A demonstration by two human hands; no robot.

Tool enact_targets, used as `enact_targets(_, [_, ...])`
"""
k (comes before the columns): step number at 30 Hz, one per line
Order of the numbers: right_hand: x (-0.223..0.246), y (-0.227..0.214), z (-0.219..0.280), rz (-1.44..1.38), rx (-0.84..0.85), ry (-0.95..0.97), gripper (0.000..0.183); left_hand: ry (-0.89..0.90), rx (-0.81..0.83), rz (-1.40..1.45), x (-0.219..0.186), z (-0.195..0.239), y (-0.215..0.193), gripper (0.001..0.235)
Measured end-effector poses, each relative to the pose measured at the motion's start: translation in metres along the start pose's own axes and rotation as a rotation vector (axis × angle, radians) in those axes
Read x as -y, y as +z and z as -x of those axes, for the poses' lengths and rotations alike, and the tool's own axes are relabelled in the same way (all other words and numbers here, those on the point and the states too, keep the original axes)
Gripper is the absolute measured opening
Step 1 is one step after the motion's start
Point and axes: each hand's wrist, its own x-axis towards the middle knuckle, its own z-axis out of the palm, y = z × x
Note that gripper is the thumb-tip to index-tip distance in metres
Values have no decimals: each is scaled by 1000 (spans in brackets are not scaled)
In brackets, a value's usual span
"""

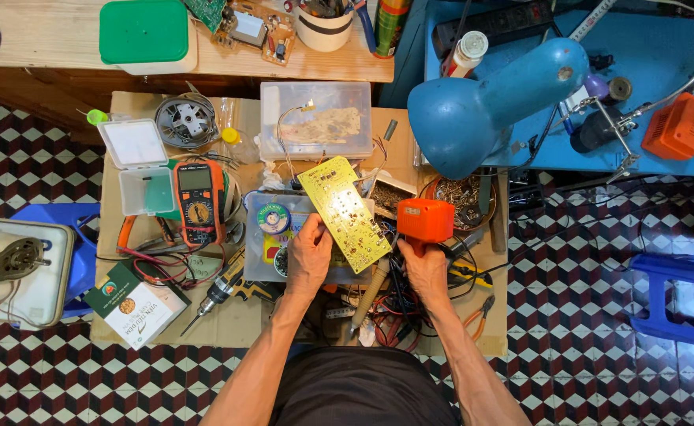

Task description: The person works at a cluttered electronics workbench, handling a yellow circuit board and using a heat gun to apply heat to specific areas. They also open a small plastic container, retrieve a component, and place it on the board before continuing to heat and inspect the assembly.

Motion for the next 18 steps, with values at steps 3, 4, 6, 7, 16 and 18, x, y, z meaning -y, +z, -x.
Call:
enact_targets(3, [5,-3,3,-11,23,80,42,22,-6,-3,-3,0,-1,12])
enact_targets(4, [7,-4,4,-45,28,72,41,15,-6,-5,-4,1,0,12])
enact_targets(6, [9,-5,7,-114,37,57,37,-1,-6,-9,-5,2,0,12])
enact_targets(7, [10,-4,6,-118,49,56,37,-14,-5,-5,-6,2,0,13])
enact_targets(16, [4,-2,7,-81,25,71,39,-11,5,1,-7,2,0,14])
enact_targets(18, [4,-3,8,-126,30,74,39,-70,4,-27,-7,2,0,14])
